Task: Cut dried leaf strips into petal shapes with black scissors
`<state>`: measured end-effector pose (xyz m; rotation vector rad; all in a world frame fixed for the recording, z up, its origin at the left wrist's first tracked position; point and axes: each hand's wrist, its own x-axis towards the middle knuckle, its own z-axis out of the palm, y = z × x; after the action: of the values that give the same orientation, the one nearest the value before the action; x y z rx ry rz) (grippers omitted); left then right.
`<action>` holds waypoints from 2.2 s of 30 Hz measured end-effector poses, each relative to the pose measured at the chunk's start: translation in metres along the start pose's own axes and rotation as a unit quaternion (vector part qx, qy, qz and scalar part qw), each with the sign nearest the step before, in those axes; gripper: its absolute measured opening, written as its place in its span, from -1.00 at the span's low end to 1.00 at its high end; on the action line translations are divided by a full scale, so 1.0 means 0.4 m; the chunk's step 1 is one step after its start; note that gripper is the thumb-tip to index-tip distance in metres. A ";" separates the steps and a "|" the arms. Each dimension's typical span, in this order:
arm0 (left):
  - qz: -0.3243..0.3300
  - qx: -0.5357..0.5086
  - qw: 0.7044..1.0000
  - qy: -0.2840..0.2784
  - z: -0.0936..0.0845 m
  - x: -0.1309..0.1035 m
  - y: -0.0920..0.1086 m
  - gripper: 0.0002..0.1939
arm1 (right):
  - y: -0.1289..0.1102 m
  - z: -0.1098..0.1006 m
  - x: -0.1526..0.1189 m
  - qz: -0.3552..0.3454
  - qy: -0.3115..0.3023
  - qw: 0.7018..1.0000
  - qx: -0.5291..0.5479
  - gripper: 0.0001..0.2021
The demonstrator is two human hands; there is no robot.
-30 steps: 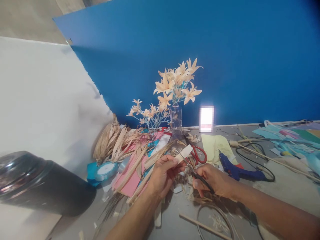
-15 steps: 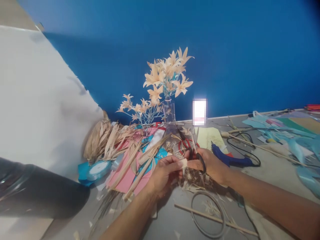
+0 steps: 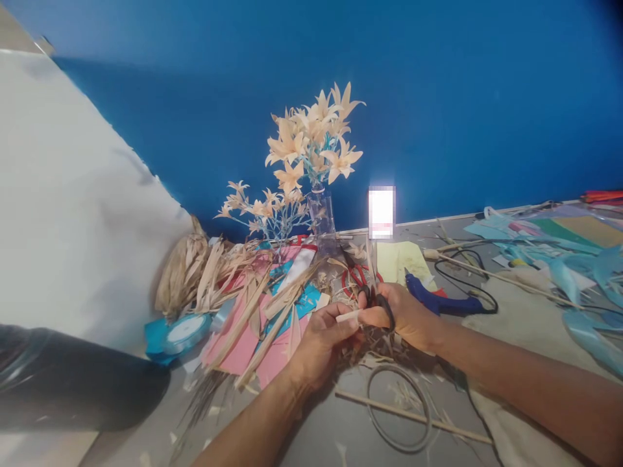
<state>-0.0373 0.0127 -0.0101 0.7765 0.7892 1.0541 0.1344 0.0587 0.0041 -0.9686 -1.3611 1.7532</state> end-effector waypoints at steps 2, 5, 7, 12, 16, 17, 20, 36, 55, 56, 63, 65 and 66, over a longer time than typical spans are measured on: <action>-0.007 0.003 1.000 0.007 0.000 0.000 -0.005 -0.74 | 0.007 0.001 0.000 0.007 -0.026 1.000 0.005 -0.74; -0.006 -0.019 1.000 -0.024 0.001 -0.001 -0.004 -0.69 | 0.016 0.001 -0.002 0.009 -0.069 0.996 0.047 -0.74; -0.002 -0.043 0.998 -0.050 0.002 -0.004 0.000 -0.65 | 0.019 0.000 -0.001 0.006 -0.084 0.994 0.071 -0.75; 0.008 -0.074 0.996 -0.058 0.006 -0.006 0.007 -0.66 | 0.019 -0.005 0.002 -0.005 -0.082 0.994 0.075 -0.74; -0.015 -0.083 0.994 -0.074 0.005 -0.003 0.004 -0.70 | 0.018 -0.006 0.001 0.003 -0.087 0.995 0.058 -0.77; -0.021 -0.089 0.992 -0.087 0.004 -0.002 0.003 -0.69 | 0.018 -0.006 0.001 0.008 -0.100 0.993 0.061 -0.77; -0.028 -0.089 0.990 -0.102 0.002 -0.002 0.003 -0.67 | 0.015 -0.007 0.002 0.011 -0.120 0.990 0.075 -0.75; -0.027 -0.032 0.995 -0.093 -0.010 0.000 0.008 -0.65 | 0.010 0.007 -0.007 0.006 -0.123 0.989 0.086 -0.67; 0.155 0.197 0.966 0.059 -0.001 -0.014 0.011 -0.80 | 0.002 0.002 -0.004 -0.027 -0.014 0.996 0.088 -0.64; 0.215 0.258 0.938 0.084 -0.002 -0.018 0.014 -0.83 | 0.002 -0.005 0.003 -0.028 0.005 0.994 0.104 -0.64; 0.379 0.452 0.805 0.065 -0.040 -0.030 0.003 -0.87 | 0.012 -0.033 0.025 0.046 -0.037 0.988 0.142 -0.50; 0.387 0.470 0.791 0.067 -0.047 -0.028 -0.001 -0.86 | 0.013 -0.032 0.023 0.055 -0.060 0.989 0.123 -0.54; 0.387 0.474 0.788 0.065 -0.047 -0.027 -0.002 -0.85 | 0.013 -0.031 0.022 0.055 -0.061 0.991 0.110 -0.57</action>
<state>-0.0560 0.0055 -0.0183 2.0364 1.1731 1.4283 0.1406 0.0708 -0.0040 -0.8410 -1.1749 2.0266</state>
